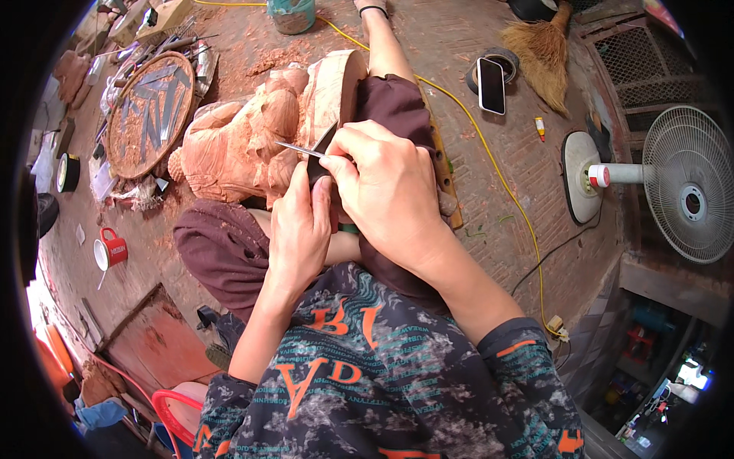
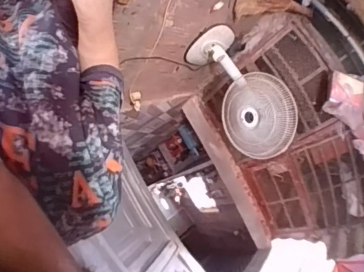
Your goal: The person is sitting on the floor carving a wooden sculpture of a reclining figure. They use various chisels and a mallet to shape the wood, focusing on refining the details of the figure's body and clothing. The person frequently switches between different tools to achieve the desired texture and form.
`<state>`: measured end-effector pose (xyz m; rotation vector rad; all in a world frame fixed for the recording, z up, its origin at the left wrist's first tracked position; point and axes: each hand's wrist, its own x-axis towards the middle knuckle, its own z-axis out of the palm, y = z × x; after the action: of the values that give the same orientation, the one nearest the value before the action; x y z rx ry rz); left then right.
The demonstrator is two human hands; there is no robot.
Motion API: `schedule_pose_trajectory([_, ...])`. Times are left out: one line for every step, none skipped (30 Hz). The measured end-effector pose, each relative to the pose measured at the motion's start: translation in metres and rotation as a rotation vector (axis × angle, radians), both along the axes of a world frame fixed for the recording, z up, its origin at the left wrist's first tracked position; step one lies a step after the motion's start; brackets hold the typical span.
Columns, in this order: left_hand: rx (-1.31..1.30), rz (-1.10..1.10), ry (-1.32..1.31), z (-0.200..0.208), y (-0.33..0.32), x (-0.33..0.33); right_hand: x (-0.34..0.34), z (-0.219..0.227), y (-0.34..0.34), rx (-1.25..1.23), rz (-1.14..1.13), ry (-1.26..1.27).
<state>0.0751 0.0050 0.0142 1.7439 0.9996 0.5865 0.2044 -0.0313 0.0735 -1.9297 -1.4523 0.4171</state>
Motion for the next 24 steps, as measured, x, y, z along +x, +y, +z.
schedule_pose_trajectory([0.012,-0.001,0.004,-0.0001,-0.0001,0.0,-0.0003,0.0,0.0001,-0.004,-0.006,0.001])
schedule_pose_trajectory([0.035,0.001,0.006,-0.0002,-0.0001,0.0,-0.0007,-0.0001,0.0002,0.008,-0.001,-0.013])
schedule_pose_trajectory([0.054,0.004,0.01,-0.0002,-0.0002,0.0001,-0.001,-0.0001,0.0002,0.017,-0.003,-0.026])
schedule_pose_trajectory([0.064,0.005,0.004,-0.0006,-0.0002,0.0002,-0.0013,-0.0004,0.0002,0.025,-0.005,-0.039])
schedule_pose_trajectory([0.07,0.007,0.001,-0.0005,-0.0003,0.0003,-0.0015,-0.0005,0.0002,0.028,-0.002,-0.037])
schedule_pose_trajectory([0.069,0.01,-0.001,-0.0007,-0.0004,0.0004,-0.0018,-0.0009,0.0002,0.031,0.001,-0.035])
schedule_pose_trajectory([0.068,0.011,-0.004,-0.0005,-0.0006,0.0004,-0.0019,-0.0011,0.0002,0.033,0.004,-0.033])
schedule_pose_trajectory([0.062,0.014,-0.006,-0.0003,-0.0008,0.0003,-0.0021,-0.0015,0.0004,0.033,0.005,-0.031])
schedule_pose_trajectory([0.047,0.018,-0.002,-0.0001,-0.001,0.0002,-0.0021,-0.0018,0.0005,0.033,0.006,-0.03])
schedule_pose_trajectory([0.05,0.015,-0.014,0.0004,-0.0013,0.0,-0.0022,-0.002,0.0006,0.033,0.008,-0.028])
schedule_pose_trajectory([0.044,0.012,-0.019,0.0007,-0.0016,-0.0001,-0.0021,-0.0024,0.0008,0.049,0.005,-0.021])
schedule_pose_trajectory([0.048,0.018,-0.033,0.0014,-0.0019,-0.0003,-0.0021,-0.0024,0.001,0.065,0.003,-0.012])
schedule_pose_trajectory([0.048,0.016,-0.017,0.0018,-0.0021,-0.0003,-0.0019,-0.0026,0.0013,0.07,-0.001,-0.007])
schedule_pose_trajectory([0.059,0.021,-0.01,0.0021,-0.0023,-0.0002,-0.0018,-0.0027,0.0015,0.067,-0.003,0.008])
schedule_pose_trajectory([0.07,0.026,-0.005,0.0024,-0.0025,-0.0001,-0.0015,-0.0027,0.0018,0.052,-0.005,0.021])
schedule_pose_trajectory([0.082,0.027,-0.005,0.0024,-0.0026,0.0001,-0.0013,-0.003,0.002,0.036,-0.007,0.033])
schedule_pose_trajectory([0.094,0.028,-0.006,0.0025,-0.0027,0.0004,-0.0012,-0.003,0.0022,0.041,-0.002,0.016])
schedule_pose_trajectory([0.106,0.03,-0.008,0.0022,-0.0028,0.0006,-0.001,-0.0033,0.0024,0.046,0.004,-0.002])
schedule_pose_trajectory([0.101,0.03,-0.009,0.0021,-0.0029,0.0007,-0.0009,-0.0034,0.0026,0.051,0.009,-0.019])
schedule_pose_trajectory([0.095,0.03,-0.011,0.0018,-0.003,0.0009,-0.0007,-0.0035,0.0028,0.055,0.011,-0.024])
schedule_pose_trajectory([0.08,0.031,-0.013,0.0016,-0.0031,0.0009,-0.0006,-0.0036,0.0029,0.061,0.013,-0.028])
schedule_pose_trajectory([0.095,0.028,-0.002,0.0015,-0.0032,0.0009,-0.0004,-0.0033,0.0031,0.067,0.015,-0.033])
schedule_pose_trajectory([0.099,0.027,0.01,0.0014,-0.0033,0.0008,-0.0003,-0.0031,0.0031,0.064,0.014,-0.029])
schedule_pose_trajectory([0.106,0.031,0.016,0.0014,-0.0034,0.0007,-0.0002,-0.0025,0.0031,0.061,0.013,-0.024])
